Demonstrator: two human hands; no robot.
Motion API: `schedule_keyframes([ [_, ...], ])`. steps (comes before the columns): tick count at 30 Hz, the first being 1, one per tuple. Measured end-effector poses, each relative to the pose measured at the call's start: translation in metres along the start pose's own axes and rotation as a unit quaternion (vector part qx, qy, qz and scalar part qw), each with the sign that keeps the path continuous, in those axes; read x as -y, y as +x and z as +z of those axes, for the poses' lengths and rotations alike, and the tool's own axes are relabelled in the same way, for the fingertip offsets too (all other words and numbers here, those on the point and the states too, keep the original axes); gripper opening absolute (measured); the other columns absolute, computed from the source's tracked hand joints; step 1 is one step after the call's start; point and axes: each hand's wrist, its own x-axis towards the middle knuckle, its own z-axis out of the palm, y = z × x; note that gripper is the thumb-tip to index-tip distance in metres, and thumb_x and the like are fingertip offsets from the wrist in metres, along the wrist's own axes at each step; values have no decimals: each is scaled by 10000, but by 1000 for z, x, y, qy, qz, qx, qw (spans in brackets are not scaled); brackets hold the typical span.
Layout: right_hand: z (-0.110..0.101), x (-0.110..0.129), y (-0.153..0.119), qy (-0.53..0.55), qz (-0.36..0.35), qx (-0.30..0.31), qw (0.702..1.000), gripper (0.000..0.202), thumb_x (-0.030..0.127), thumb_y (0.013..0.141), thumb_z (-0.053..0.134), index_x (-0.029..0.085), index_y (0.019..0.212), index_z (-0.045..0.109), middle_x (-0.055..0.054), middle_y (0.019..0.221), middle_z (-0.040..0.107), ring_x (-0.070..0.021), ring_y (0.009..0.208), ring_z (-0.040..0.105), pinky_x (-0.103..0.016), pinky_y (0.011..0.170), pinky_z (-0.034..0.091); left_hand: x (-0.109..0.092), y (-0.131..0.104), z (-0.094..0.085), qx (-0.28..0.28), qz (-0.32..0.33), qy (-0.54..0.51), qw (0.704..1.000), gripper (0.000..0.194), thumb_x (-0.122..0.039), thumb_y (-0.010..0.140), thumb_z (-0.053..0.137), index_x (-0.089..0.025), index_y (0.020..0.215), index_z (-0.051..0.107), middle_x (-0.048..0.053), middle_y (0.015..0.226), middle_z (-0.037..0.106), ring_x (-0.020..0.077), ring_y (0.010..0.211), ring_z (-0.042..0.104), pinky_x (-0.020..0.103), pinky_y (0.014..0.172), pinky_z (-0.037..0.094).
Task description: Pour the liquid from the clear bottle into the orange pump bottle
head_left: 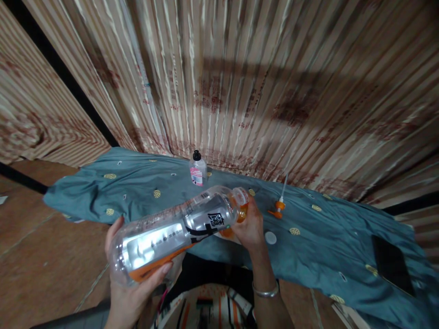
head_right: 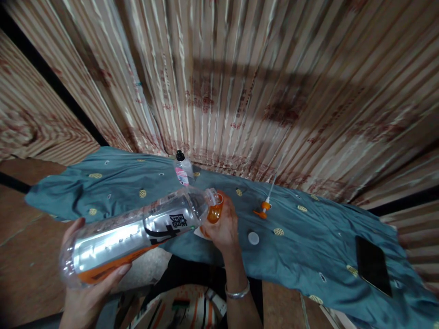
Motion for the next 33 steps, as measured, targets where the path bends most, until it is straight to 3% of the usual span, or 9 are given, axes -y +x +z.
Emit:
schedule_keyframes([
  [4, 0, 1, -1, 7, 0, -1, 1000, 595, 323, 850, 757, 206, 1427, 674, -142, 1313, 852, -351, 1204, 854, -496, 1073, 719, -1, 1, -1, -2, 13, 16, 1000, 1276, -712, 564, 990, -392, 1707, 520, 99, 1594, 584, 466, 1336, 656, 745, 1313, 472],
  [11, 0, 2, -2, 15, 11, -11, 1000, 612, 325, 828, 773, 198, 1420, 682, -163, 1310, 855, -357, 1176, 864, -487, 1044, 732, 0, 3, -3, 3, 31, 34, 999, 1221, -714, 621, 974, -414, 1713, 518, 77, 1680, 543, 441, 1387, 632, 665, 1323, 492],
  [17, -2, 2, -3, 13, 13, 0, 1000, 616, 270, 828, 732, 202, 1437, 667, -157, 1330, 849, -353, 1206, 854, -504, 1089, 714, 2, 5, -5, 6, 37, 40, 998, 1225, -736, 599, 974, -436, 1701, 534, 66, 1622, 581, 407, 1297, 648, 628, 1259, 551],
  [26, -3, 5, -4, -5, 31, 2, 1000, 631, 336, 838, 794, 189, 1438, 667, -183, 1337, 839, -381, 1206, 841, -543, 1077, 716, -2, 7, -6, 17, 65, 40, 997, 1164, -716, 653, 967, -470, 1705, 535, 49, 1433, 623, 356, 1202, 650, 564, 1163, 621],
  [33, -4, 6, -4, -10, 28, 12, 999, 629, 339, 839, 776, 190, 1441, 671, -172, 1342, 836, -362, 1203, 840, -507, 1057, 718, -1, 9, -8, 17, 59, 37, 997, 1191, -709, 622, 979, -447, 1699, 543, 54, 1465, 609, 368, 1232, 643, 598, 1281, 531],
])
